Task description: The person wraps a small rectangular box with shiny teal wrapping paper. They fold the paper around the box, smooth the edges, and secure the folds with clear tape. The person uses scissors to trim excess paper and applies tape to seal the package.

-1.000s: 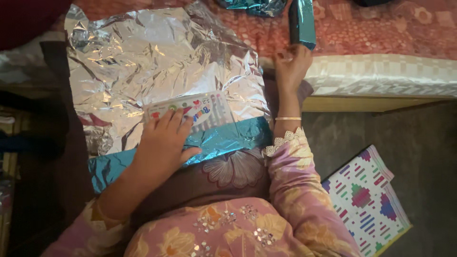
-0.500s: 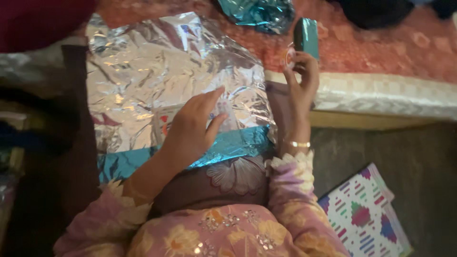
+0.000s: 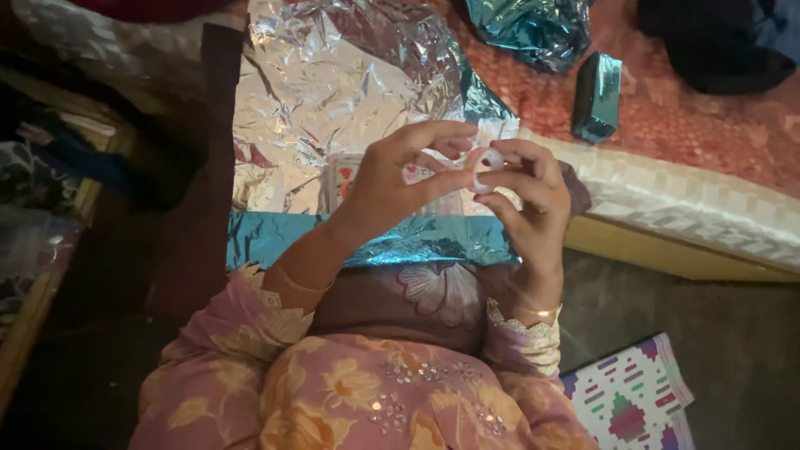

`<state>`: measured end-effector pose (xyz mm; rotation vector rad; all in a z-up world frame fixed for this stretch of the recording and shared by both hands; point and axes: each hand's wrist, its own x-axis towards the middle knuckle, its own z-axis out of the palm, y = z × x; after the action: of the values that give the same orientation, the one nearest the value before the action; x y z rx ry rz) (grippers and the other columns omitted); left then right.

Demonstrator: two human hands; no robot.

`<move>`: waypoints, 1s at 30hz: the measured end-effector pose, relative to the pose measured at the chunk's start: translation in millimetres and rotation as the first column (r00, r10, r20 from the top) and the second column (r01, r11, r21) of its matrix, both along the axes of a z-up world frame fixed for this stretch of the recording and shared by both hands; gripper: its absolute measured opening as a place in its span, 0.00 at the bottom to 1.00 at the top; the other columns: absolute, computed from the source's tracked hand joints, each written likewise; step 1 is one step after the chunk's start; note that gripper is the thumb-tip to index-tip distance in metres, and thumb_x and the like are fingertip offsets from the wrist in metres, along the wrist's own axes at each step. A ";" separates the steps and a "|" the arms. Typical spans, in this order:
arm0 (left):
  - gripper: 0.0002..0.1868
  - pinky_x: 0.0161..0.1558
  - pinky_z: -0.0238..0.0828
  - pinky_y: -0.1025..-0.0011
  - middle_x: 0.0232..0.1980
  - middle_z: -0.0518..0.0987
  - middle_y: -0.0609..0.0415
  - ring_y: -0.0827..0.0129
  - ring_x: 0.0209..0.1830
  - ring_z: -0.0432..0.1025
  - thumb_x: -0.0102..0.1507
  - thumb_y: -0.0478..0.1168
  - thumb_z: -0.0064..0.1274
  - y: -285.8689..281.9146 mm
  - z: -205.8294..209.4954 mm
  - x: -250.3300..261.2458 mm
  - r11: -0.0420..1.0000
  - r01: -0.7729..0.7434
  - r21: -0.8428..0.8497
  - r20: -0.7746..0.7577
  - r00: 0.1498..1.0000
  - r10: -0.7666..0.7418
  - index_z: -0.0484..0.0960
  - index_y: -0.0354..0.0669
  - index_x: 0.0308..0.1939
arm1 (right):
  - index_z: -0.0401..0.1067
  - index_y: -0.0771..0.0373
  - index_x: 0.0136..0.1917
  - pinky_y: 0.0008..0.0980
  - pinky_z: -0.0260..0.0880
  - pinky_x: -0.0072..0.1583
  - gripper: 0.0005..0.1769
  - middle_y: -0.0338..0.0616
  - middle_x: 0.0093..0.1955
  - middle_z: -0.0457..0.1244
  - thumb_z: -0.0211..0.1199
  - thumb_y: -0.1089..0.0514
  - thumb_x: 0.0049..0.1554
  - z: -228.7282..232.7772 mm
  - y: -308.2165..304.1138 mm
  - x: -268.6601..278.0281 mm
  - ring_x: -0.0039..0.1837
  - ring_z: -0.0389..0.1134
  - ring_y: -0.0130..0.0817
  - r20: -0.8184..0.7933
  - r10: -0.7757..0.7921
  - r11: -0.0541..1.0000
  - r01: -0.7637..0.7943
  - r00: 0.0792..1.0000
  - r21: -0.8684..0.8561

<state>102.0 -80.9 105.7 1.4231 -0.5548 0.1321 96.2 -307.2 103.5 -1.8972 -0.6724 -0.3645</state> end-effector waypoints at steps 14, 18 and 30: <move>0.04 0.52 0.75 0.68 0.57 0.80 0.52 0.69 0.53 0.75 0.60 0.33 0.62 13.2 -10.8 -0.1 0.996 -0.045 -0.075 -0.121 0.992 0.035 0.84 0.39 0.38 | 0.78 0.65 0.51 0.34 0.71 0.65 0.13 0.47 0.66 0.62 0.73 0.68 0.52 10.1 19.0 -14.4 0.67 0.68 0.40 0.005 0.082 0.988 -0.081 0.997 -0.129; 0.04 0.59 0.70 0.69 0.57 0.79 0.49 0.70 0.56 0.74 0.60 0.32 0.58 17.8 -31.1 9.2 0.922 0.107 -0.371 -0.288 0.931 -0.224 0.84 0.33 0.38 | 0.78 0.66 0.50 0.36 0.68 0.67 0.13 0.48 0.67 0.65 0.73 0.67 0.50 10.5 16.1 -12.2 0.66 0.67 0.40 -0.061 0.125 0.982 -0.132 0.990 -0.133; 0.12 0.60 0.60 0.68 0.58 0.71 0.52 0.67 0.58 0.65 0.63 0.47 0.47 15.6 -57.0 11.4 0.652 0.286 -0.703 -0.241 0.766 -0.596 0.72 0.43 0.41 | 0.76 0.66 0.51 0.32 0.68 0.64 0.11 0.47 0.65 0.64 0.70 0.67 0.53 0.1 19.6 -1.4 0.63 0.66 0.34 -0.124 0.154 0.985 -0.162 0.980 -0.057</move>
<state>113.4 -65.3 48.7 0.5677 -0.4003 -0.3996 94.8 -287.6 103.6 -1.8973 -0.7575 -0.1279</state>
